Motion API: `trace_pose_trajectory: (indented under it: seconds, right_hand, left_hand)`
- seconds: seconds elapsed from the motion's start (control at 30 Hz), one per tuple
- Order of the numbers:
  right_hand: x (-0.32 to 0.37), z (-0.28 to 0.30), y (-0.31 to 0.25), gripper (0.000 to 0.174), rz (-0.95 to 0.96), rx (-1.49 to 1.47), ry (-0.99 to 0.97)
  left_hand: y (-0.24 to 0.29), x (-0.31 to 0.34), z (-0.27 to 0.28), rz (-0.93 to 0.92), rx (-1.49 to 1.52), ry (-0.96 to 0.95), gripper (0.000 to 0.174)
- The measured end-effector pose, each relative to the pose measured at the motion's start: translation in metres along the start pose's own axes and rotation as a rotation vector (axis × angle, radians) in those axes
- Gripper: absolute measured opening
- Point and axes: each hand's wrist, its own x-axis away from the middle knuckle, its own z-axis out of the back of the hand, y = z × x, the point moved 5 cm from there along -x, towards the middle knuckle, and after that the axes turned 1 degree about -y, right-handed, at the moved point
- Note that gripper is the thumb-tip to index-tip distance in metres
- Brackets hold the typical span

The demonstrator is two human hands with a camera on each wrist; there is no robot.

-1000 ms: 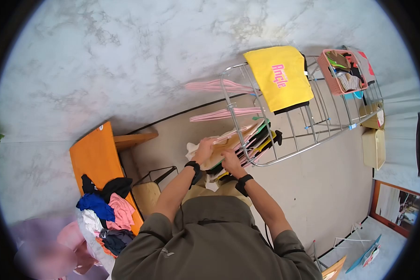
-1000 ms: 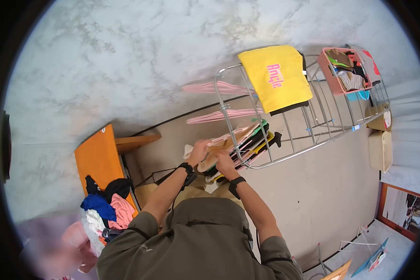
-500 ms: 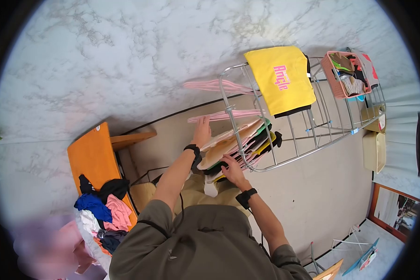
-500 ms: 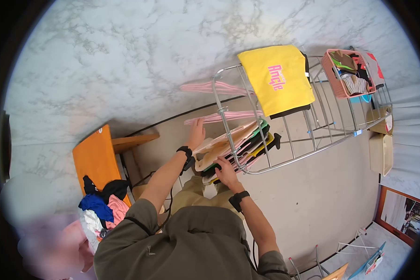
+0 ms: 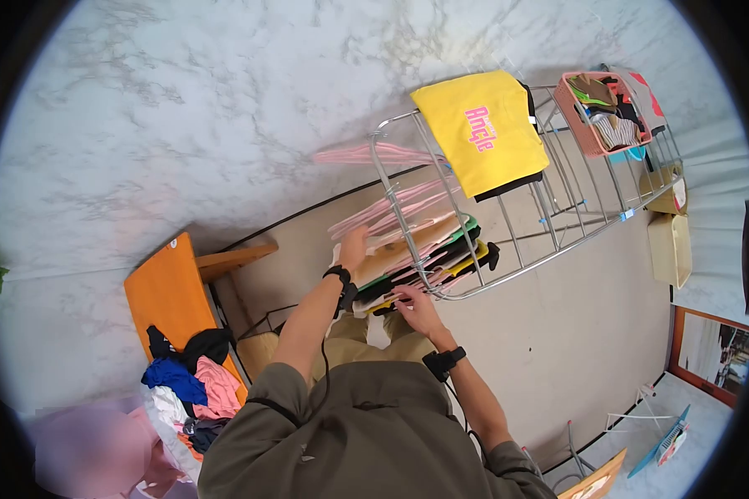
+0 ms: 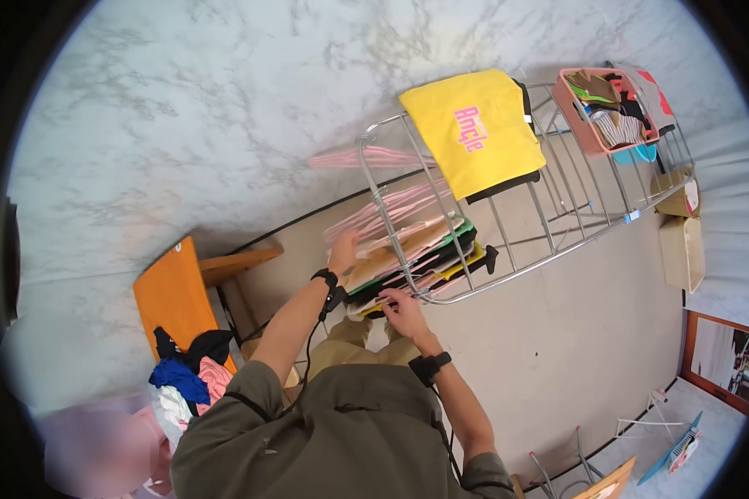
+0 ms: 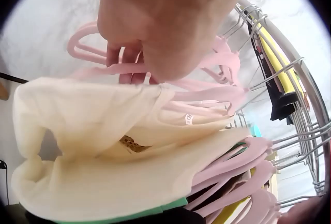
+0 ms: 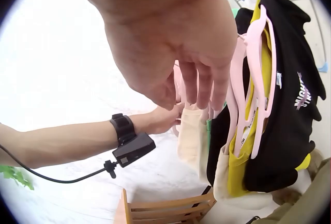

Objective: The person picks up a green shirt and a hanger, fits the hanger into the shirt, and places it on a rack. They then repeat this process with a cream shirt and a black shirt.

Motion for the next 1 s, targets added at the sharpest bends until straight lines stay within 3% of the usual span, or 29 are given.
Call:
trace_pose_trajectory:
  seconds: [0.27, 0.37, 0.4, 0.5, 0.53, 0.57, 0.63, 0.67, 0.73, 0.77, 0.83, 0.9, 0.97, 1.0]
  right_hand:
    - [-0.011, -0.033, -0.021, 0.029, -0.021, 0.086, -0.273]
    - [-0.021, -0.063, -0.024, 0.029, 0.010, 0.157, -0.433]
    - [-0.025, -0.076, -0.023, 0.029, 0.036, 0.186, -0.477]
    - [-0.034, -0.118, -0.025, 0.029, 0.150, 0.282, -0.650]
    - [-0.036, -0.133, -0.026, 0.035, 0.051, 0.337, -0.742]
    - [-0.036, -0.151, -0.032, 0.035, 0.074, 0.361, -0.809]
    - [-0.038, -0.179, -0.063, 0.040, 0.382, 0.212, -0.653]
    - [-0.037, -0.197, -0.073, 0.040, 0.403, 0.226, -0.720]
    - [-0.040, -0.225, -0.094, 0.049, 0.340, 0.142, -0.590]
    - [-0.036, -0.248, -0.101, 0.049, 0.352, 0.160, -0.641]
    - [-0.036, -0.289, -0.108, 0.056, 0.098, -0.157, -0.547]
    - [-0.031, -0.328, -0.104, 0.059, 0.022, -0.208, -0.611]
    - [-0.008, -0.373, -0.115, 0.062, 0.101, -0.188, -0.881]
    - [0.004, -0.394, -0.116, 0.061, 0.032, -0.216, -1.013]
  left_hand:
    - [-0.030, 0.117, 0.087, 0.071, -0.017, 0.284, 0.020]
    - [-0.073, 0.189, 0.114, 0.211, 0.075, 0.374, 0.012]
    - [-0.061, 0.216, 0.137, 0.334, 0.019, 0.339, 0.011]
    - [-0.077, 0.312, 0.162, 0.448, 0.059, 0.484, 0.012]
    - [-0.078, 0.347, 0.167, 0.497, 0.121, 0.519, 0.010]
    - [-0.076, 0.382, 0.170, 0.545, 0.124, 0.576, 0.010]
    - [-0.067, 0.451, 0.167, 0.675, 0.248, 0.695, 0.010]
    - [-0.058, 0.481, 0.166, 0.715, 0.254, 0.753, 0.010]
    - [-0.035, 0.533, 0.163, 0.732, 0.253, 0.854, 0.011]
    - [-0.028, 0.556, 0.159, 0.764, 0.264, 0.897, 0.011]
    - [-0.012, 0.592, 0.158, 0.615, 0.266, 0.990, 0.017]
    - [-0.010, 0.623, 0.154, 0.607, 0.290, 1.019, 0.018]
    - [-0.014, 0.644, 0.151, 0.544, 0.332, 1.011, 0.015]
    - [-0.017, 0.655, 0.150, 0.547, 0.343, 1.040, 0.015]
